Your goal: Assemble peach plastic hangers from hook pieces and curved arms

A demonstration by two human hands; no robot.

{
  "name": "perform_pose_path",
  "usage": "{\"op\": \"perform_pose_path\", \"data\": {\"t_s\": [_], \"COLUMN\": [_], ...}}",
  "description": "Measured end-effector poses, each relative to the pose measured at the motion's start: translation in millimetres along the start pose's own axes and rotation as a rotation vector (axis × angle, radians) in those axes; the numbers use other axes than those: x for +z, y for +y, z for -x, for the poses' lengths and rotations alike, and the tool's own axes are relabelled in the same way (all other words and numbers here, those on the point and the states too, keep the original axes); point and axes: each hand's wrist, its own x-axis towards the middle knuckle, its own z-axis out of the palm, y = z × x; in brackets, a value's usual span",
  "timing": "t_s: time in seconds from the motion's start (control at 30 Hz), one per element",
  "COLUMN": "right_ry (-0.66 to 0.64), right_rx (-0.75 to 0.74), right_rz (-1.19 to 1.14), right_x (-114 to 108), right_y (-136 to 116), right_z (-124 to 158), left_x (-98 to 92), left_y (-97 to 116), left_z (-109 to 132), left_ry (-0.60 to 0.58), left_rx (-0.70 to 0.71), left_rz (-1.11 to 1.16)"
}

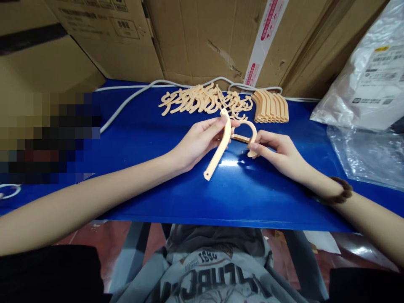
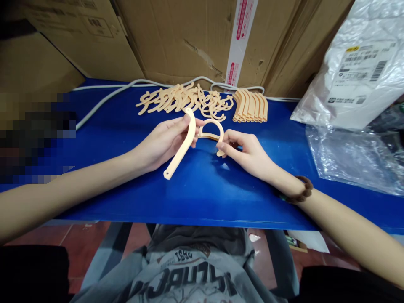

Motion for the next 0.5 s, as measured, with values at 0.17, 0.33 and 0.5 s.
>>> {"op": "perform_pose_path", "data": {"t_s": [0.17,0.33,0.5], "right_ry": [-0.011,-0.012,-0.005], "right_rx": [0.025,0.031,0.024], "right_rz": [-0.066,-0.152,-0.232], "right_x": [0.1,2.4,4.0], "right_y": [1.3,1.5,4.2], "right_z": [0.4,1.5,1.9], "left_x": [-1.0,1.3,0.0], "left_y": [-1.5,-1.0,-2.8], "left_z": [-2.7,-1.4,7.8], "left_ry": [0.007,0.025,-0.089], "left_rx": [-0.053,-0.088,-0.047], "left_rz": [0.043,0.023,-0.262]}}
